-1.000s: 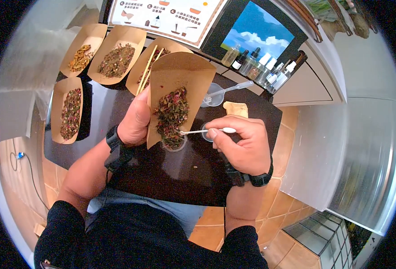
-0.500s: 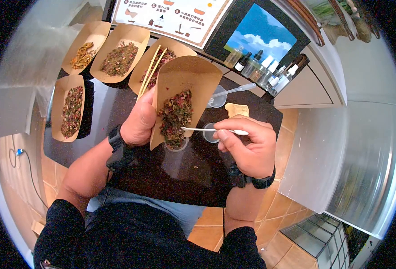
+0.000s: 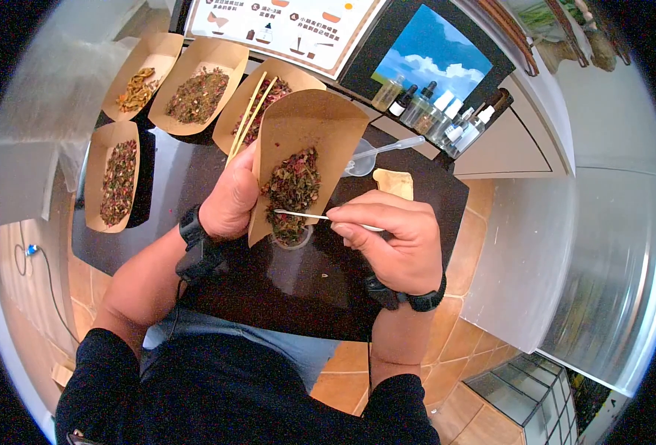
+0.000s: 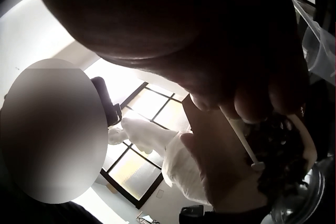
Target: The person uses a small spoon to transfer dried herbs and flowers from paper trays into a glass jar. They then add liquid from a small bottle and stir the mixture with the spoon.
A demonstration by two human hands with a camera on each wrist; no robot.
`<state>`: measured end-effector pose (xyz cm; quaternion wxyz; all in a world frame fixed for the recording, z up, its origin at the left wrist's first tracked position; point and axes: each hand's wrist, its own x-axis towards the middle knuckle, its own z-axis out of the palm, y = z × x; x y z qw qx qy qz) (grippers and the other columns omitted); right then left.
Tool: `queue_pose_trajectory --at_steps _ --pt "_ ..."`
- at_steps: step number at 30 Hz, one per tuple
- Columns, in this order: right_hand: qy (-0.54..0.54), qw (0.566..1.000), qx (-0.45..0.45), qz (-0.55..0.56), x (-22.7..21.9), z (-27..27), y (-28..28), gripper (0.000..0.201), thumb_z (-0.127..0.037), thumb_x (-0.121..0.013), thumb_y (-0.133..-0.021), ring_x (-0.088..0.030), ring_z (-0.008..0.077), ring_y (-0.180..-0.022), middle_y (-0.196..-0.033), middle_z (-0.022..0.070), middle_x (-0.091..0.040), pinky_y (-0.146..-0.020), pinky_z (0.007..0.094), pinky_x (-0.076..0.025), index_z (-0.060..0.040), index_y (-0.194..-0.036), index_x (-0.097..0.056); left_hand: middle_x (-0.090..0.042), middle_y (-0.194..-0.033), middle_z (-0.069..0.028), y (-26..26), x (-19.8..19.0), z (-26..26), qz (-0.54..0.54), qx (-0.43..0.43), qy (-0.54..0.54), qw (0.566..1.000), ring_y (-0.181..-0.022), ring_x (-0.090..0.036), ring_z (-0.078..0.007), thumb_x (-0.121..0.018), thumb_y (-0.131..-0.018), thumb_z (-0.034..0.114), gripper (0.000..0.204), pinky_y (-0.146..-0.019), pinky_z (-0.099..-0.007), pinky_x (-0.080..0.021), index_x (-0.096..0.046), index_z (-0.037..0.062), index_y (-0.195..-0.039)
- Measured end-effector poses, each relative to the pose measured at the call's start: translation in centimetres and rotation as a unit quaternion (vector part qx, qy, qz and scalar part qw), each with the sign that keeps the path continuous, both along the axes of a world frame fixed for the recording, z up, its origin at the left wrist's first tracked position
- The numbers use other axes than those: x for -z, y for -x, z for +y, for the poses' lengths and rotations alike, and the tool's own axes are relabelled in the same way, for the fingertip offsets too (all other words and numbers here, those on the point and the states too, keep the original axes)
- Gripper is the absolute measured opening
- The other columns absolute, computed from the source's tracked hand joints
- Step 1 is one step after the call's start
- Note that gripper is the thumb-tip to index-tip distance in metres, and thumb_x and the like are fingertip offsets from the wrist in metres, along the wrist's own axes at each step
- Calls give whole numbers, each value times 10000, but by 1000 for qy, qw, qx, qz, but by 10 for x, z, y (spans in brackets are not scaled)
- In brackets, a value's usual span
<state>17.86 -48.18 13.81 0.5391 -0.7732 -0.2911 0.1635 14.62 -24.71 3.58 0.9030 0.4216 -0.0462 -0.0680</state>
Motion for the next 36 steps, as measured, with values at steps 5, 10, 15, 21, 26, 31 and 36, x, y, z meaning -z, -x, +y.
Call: queue_pose_trajectory --at_steps 5,10,15,21,26,31,36 --pt "49 997 -16 -50 -1 1 -3 159 53 -792 -925 -723 161 -776 -920 123 -781 -689 282 -555 35 -1081 -817 -597 -1504 -123 0 1 1 -5 3 -5 1000 -1324 -645 -209 -766 -680 879 1372 -1086 -379 -571 -348 -13 -1635" --pt "30 999 -27 -17 -3 2 0 165 44 -805 -906 -747 197 -798 -930 137 -791 -712 295 -563 29 -1071 -818 -604 -1494 -120 1 2 1 -6 0 -10 1000 -1312 -652 -203 -759 -682 885 1372 -1074 -375 -576 -347 -14 -1633" --pt "56 997 -35 -41 -1 -1 -2 151 38 -806 -903 -758 207 -819 -927 140 -792 -722 302 -566 30 -1053 -819 -611 -1483 -121 1 0 2 7 -4 -9 1000 -1293 -663 -201 -779 -658 877 1378 -1064 -372 -585 -356 -9 -1625" --pt "54 996 -52 -44 -4 1 -3 147 38 -804 -901 -765 221 -827 -928 144 -793 -728 308 -572 28 -1047 -820 -614 -1481 -114 1 0 1 4 -7 0 1000 -1294 -664 -201 -782 -665 866 1367 -1066 -376 -586 -352 3 -1632" --pt "65 995 -52 -48 -5 0 -3 147 34 -805 -899 -767 225 -824 -938 149 -795 -728 310 -575 27 -1045 -820 -611 -1485 -116 1 1 2 -2 -4 -3 1000 -1299 -661 -200 -781 -674 861 1364 -1066 -375 -585 -344 -1 -1637" --pt "74 994 -53 -56 -4 0 -4 142 33 -801 -901 -767 223 -820 -934 149 -794 -732 307 -576 30 -1042 -818 -611 -1487 -116 2 -2 2 -5 -4 -4 1000 -1304 -658 -198 -773 -680 866 1362 -1069 -371 -583 -343 -4 -1637" --pt "67 995 -40 -62 -6 -9 -6 138 27 -803 -903 -762 212 -810 -928 144 -793 -736 303 -575 39 -1040 -815 -607 -1491 -119 1 1 3 -5 2 -3 1000 -1306 -657 -203 -780 -684 860 1359 -1070 -374 -581 -341 -2 -1638"
